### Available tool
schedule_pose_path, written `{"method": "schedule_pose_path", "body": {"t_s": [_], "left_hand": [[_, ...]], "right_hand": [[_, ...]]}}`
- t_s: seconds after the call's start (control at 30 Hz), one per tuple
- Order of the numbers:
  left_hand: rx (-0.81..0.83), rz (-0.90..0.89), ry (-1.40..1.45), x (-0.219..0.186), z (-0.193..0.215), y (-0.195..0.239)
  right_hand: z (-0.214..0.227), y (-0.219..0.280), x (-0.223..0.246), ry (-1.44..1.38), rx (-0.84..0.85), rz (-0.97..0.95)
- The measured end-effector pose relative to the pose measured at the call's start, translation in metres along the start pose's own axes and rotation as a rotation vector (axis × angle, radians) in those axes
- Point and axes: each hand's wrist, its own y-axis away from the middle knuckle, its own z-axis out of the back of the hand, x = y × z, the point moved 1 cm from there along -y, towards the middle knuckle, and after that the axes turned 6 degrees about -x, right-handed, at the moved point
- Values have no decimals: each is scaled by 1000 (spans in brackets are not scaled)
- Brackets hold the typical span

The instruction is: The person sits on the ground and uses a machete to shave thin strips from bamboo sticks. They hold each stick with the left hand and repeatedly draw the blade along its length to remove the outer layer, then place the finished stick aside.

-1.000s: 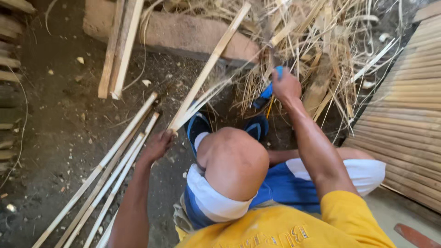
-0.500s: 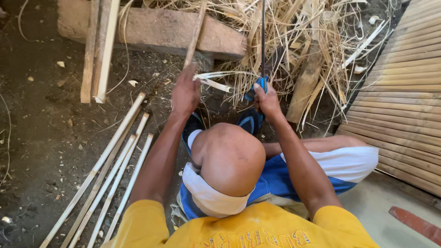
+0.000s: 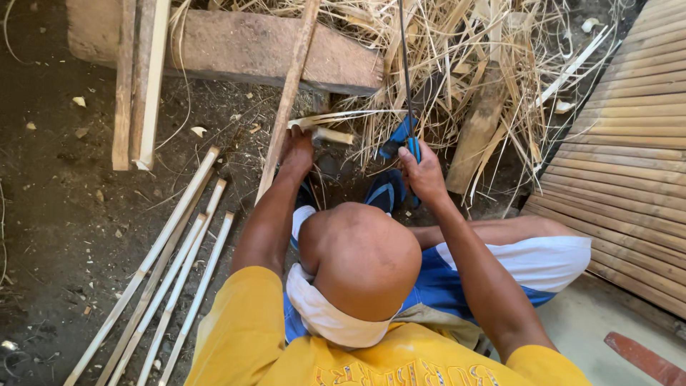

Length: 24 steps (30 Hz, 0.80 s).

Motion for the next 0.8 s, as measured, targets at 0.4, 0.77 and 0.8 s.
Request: {"method": "schedule_pose_path", "body": {"t_s": [0.4,0.77,0.8], "left_hand": [[-144,-230,-294,9,-10,-35],[19,-310,211,-86,84,34],[72,-217,279,-118,105,35]], "right_hand": [[-6,3,9,-7,51,-68],[28,26,27,-42,-140,165],[34,30,28,-63,-166,167]]}}
